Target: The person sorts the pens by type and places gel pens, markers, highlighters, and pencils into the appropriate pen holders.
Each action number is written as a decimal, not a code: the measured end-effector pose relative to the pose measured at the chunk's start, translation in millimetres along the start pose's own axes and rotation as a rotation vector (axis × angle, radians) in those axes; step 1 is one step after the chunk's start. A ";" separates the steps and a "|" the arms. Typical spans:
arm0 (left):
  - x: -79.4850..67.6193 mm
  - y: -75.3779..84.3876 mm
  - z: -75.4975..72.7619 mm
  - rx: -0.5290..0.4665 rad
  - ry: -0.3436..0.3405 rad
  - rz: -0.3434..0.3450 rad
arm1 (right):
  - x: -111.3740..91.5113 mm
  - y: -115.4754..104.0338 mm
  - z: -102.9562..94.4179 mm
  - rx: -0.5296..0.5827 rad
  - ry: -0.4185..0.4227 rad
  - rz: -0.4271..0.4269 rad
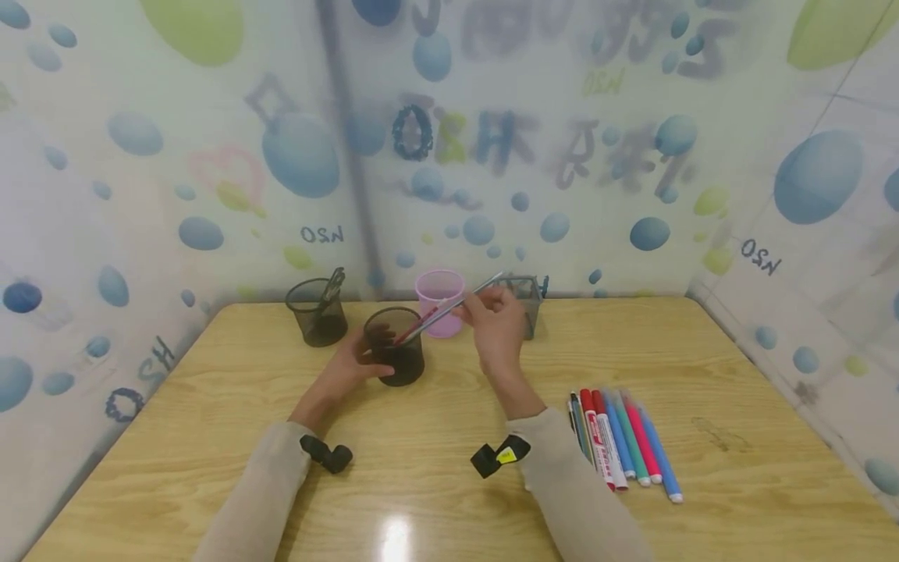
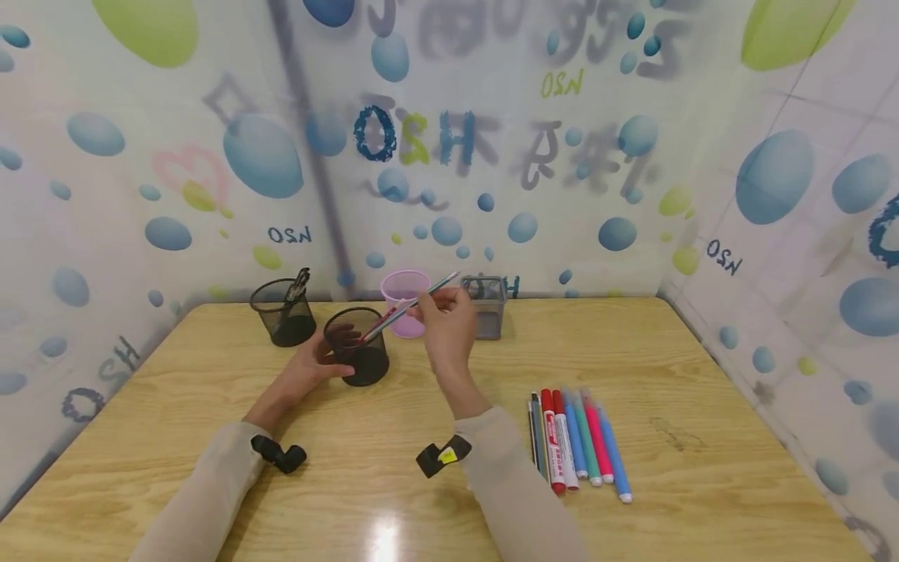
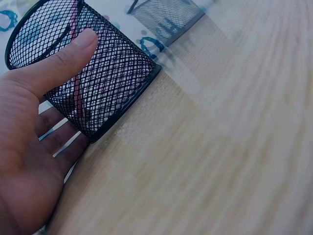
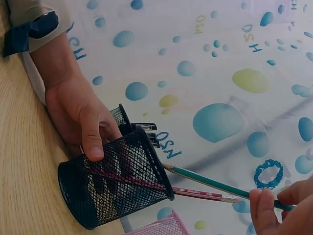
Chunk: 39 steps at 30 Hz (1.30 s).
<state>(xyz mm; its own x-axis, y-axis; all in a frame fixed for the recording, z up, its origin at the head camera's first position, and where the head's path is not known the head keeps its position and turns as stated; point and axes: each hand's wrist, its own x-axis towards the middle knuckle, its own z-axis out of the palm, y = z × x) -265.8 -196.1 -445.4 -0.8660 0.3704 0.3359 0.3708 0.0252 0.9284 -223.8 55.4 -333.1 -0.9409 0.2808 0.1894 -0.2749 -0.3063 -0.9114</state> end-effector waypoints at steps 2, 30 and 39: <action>-0.4 -0.5 0.6 -0.007 0.000 -0.007 | -0.4 2.7 1.1 -0.015 -0.003 -0.004; -1.0 4.2 0.6 -0.020 -0.001 -0.032 | -5.1 21.0 16.3 -0.280 -0.069 -0.018; -0.4 2.8 -0.5 -0.007 -0.013 -0.024 | -5.5 28.8 18.2 -0.265 -0.067 -0.013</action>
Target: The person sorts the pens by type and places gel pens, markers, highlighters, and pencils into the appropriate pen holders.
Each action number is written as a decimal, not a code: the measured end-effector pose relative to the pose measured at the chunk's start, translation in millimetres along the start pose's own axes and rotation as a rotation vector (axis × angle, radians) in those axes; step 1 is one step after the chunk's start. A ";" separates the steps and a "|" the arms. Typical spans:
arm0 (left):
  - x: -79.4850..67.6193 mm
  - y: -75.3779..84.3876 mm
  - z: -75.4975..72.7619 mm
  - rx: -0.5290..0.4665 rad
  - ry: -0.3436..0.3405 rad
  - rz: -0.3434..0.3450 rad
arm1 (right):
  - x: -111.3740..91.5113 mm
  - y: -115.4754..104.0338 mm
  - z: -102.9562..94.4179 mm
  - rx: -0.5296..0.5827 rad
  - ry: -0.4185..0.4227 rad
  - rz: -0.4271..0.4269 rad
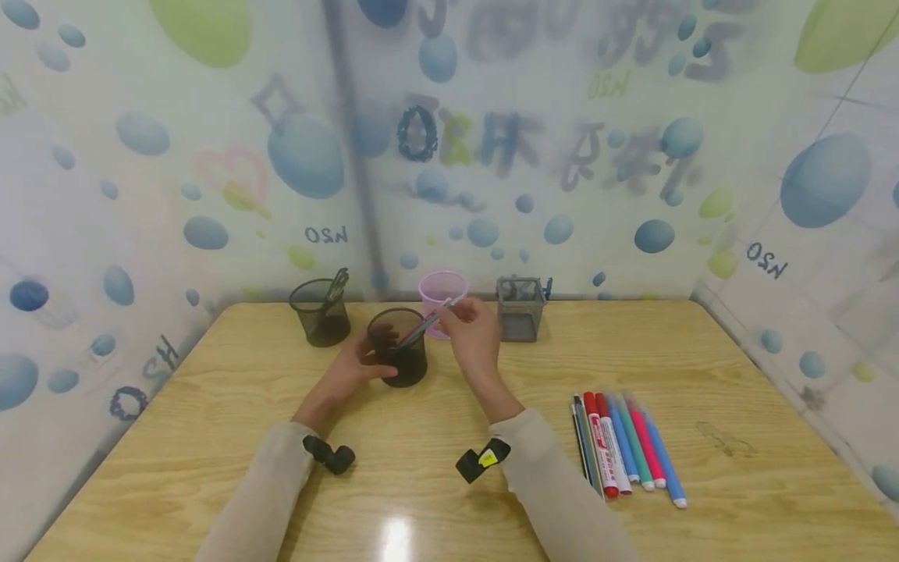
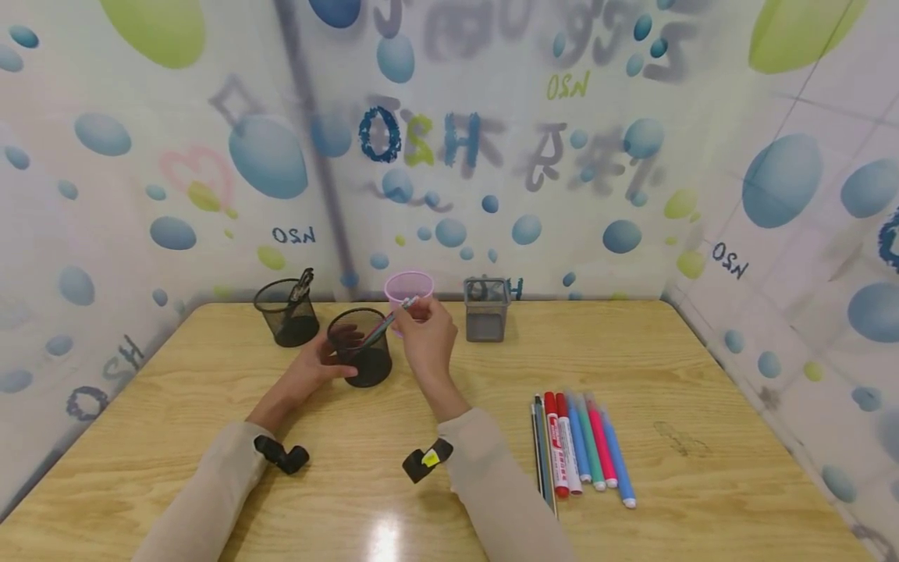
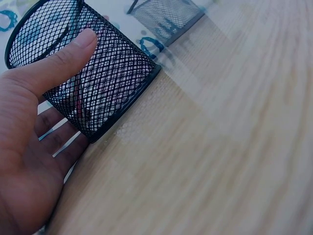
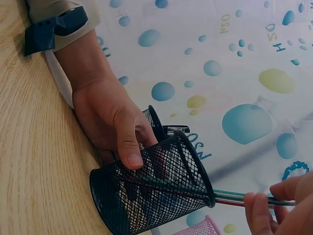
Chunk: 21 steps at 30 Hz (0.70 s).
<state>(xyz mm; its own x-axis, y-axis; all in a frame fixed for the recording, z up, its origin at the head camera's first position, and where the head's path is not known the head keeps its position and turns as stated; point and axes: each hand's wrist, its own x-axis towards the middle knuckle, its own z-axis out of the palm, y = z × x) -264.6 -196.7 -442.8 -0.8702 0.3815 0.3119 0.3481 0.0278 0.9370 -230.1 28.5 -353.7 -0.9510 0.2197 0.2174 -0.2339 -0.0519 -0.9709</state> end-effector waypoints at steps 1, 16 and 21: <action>0.1 -0.1 -0.4 0.003 -0.002 0.001 | -0.2 0.1 0.2 -0.007 0.001 0.004; -0.1 2.3 0.2 0.038 -0.004 -0.011 | -0.2 0.0 1.2 -0.062 0.006 0.004; -0.4 2.7 0.7 0.037 -0.001 -0.013 | -0.9 -1.4 1.3 -0.093 0.001 -0.023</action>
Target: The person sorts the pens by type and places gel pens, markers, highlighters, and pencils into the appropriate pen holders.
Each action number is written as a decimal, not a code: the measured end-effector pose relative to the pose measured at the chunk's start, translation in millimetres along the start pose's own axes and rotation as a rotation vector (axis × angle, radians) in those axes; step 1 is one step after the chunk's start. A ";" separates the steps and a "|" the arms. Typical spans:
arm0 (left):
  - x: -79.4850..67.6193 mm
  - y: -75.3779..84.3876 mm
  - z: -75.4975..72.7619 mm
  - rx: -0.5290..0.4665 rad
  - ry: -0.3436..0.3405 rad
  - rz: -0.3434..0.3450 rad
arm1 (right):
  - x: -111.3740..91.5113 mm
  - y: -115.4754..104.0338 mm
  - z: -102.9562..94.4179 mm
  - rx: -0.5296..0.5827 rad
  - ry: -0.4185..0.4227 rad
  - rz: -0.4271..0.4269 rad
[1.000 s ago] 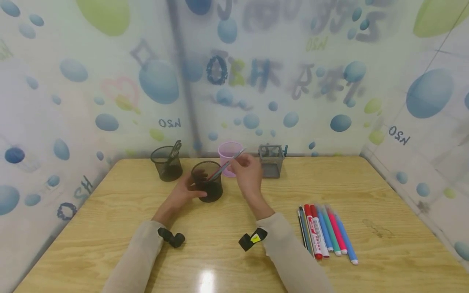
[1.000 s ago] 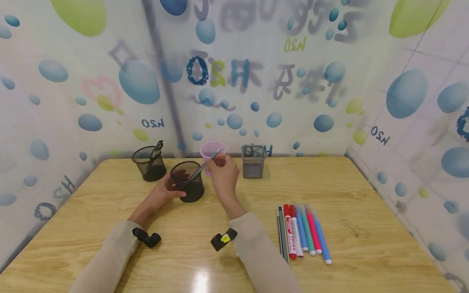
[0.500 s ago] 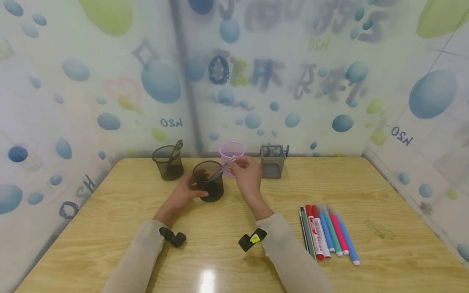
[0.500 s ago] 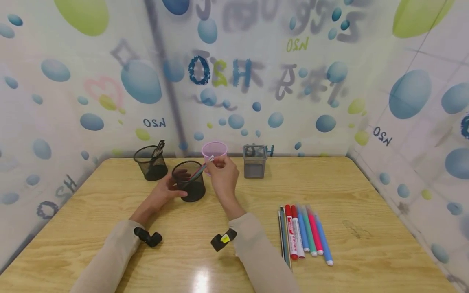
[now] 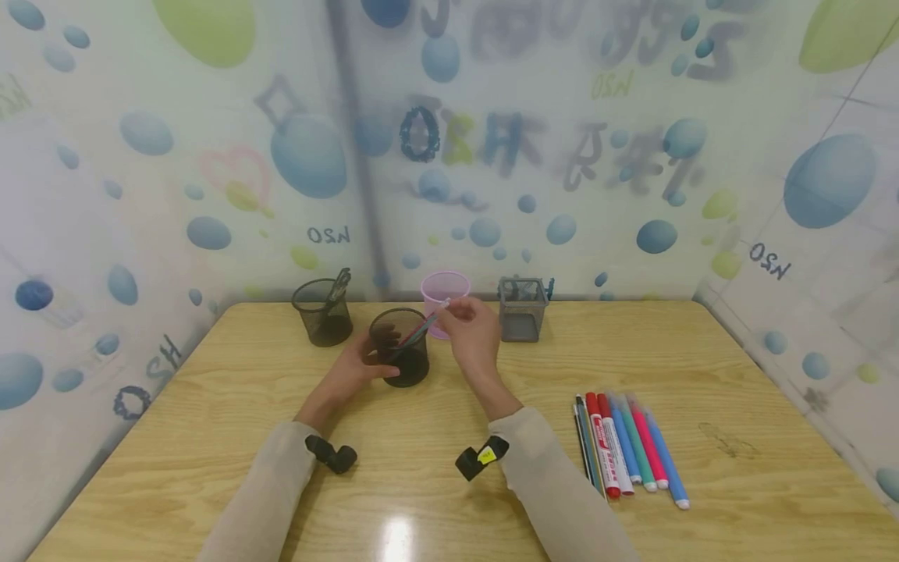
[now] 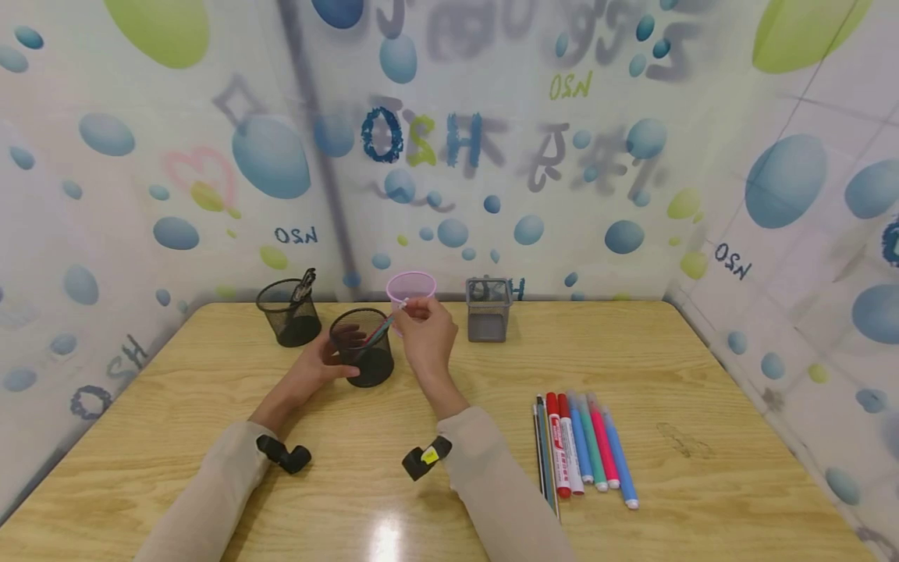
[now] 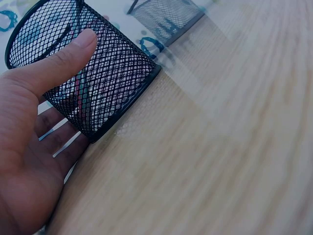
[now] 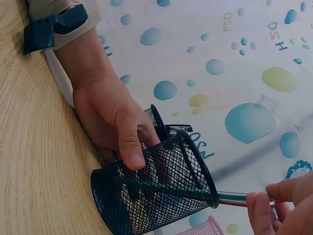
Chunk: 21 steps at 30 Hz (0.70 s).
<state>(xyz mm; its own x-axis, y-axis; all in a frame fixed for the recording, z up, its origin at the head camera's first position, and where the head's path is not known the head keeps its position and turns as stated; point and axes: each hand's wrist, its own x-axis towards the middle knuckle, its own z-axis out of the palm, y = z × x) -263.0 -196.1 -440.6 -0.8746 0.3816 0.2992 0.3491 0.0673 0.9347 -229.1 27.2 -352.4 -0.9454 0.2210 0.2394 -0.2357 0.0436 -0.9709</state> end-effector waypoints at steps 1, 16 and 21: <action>0.0 0.3 0.0 0.001 0.001 -0.003 | -0.2 -0.2 0.1 -0.011 0.000 -0.002; -1.1 12.3 3.8 0.000 0.003 -0.008 | -0.8 1.8 -4.1 -0.016 0.005 0.027; 0.3 1.4 0.2 0.012 0.004 0.005 | -4.0 -5.5 -10.4 0.000 0.004 0.017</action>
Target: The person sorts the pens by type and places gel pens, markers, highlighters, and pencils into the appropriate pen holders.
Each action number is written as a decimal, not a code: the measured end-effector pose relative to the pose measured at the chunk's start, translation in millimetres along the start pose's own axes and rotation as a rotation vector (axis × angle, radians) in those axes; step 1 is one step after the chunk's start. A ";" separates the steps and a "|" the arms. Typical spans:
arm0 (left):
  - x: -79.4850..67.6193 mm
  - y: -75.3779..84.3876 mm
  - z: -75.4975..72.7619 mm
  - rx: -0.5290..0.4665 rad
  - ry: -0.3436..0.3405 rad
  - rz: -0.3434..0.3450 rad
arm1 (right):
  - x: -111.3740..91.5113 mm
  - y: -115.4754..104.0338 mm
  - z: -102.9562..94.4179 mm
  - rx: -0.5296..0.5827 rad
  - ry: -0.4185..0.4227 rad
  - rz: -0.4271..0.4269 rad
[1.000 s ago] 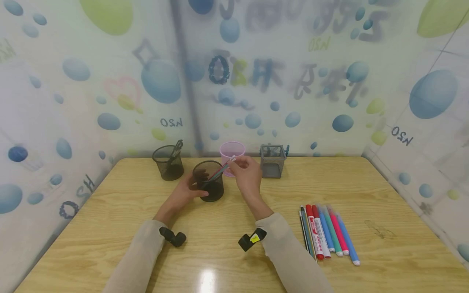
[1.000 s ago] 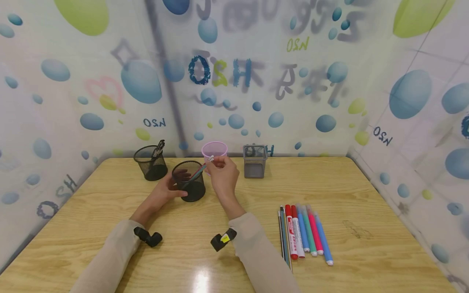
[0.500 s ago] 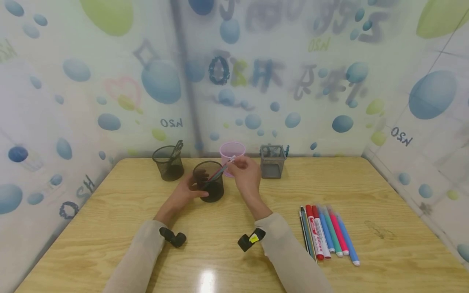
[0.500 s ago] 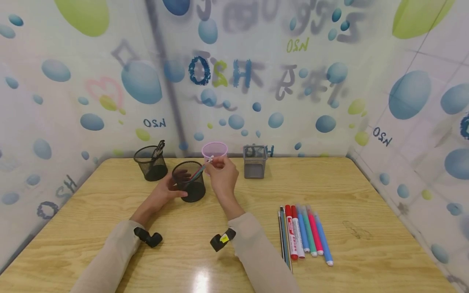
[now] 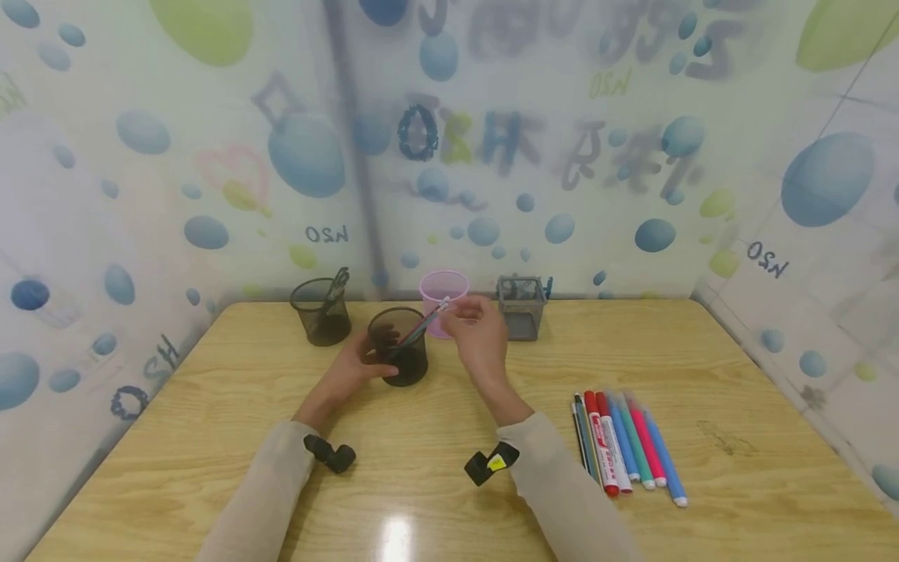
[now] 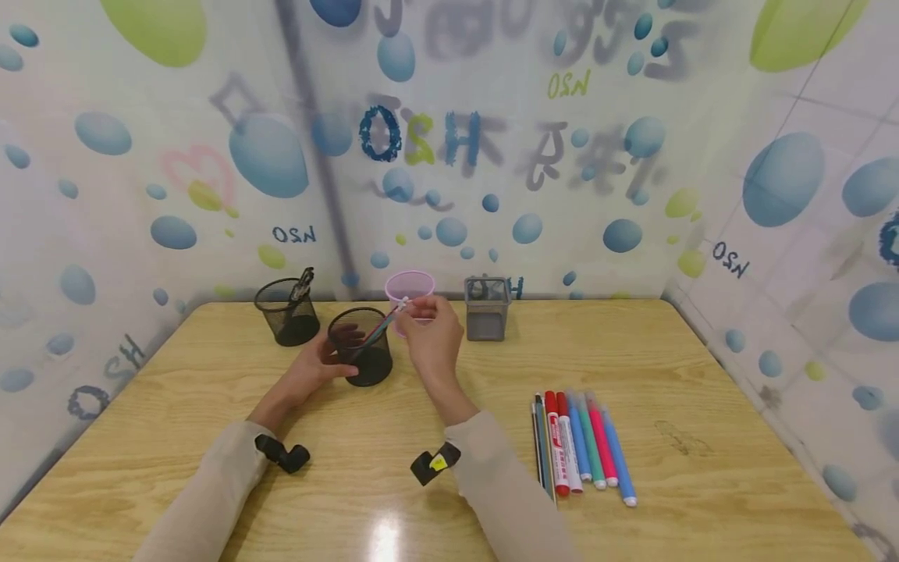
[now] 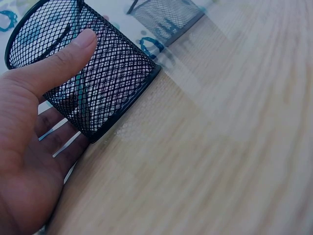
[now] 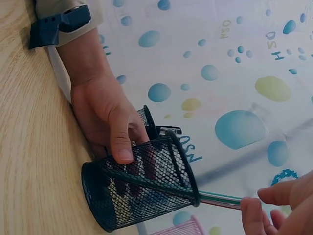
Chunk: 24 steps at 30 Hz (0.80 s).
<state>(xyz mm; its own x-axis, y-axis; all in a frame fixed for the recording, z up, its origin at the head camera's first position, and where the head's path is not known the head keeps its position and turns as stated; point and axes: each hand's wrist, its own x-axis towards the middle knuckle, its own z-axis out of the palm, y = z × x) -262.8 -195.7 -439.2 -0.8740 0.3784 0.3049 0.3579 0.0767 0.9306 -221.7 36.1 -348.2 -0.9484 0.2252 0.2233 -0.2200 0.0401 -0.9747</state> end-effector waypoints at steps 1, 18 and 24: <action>0.0 -0.5 -0.2 0.005 0.001 0.006 | -0.6 -1.4 -1.4 -0.003 -0.003 -0.006; -0.1 -4.2 -1.2 -0.009 0.012 0.024 | -18.0 -14.7 -58.7 -0.041 -0.196 0.060; 0.4 -4.5 -1.3 0.001 0.008 0.013 | -24.8 -18.7 -91.9 -0.069 -0.287 0.124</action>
<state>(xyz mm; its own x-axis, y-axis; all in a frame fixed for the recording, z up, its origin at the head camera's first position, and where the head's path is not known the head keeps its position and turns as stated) -265.2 -197.1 -443.0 -0.8719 0.3720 0.3185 0.3694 0.0725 0.9264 -173.1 119.2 -336.6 -0.9949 -0.0509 0.0870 -0.0917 0.0979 -0.9910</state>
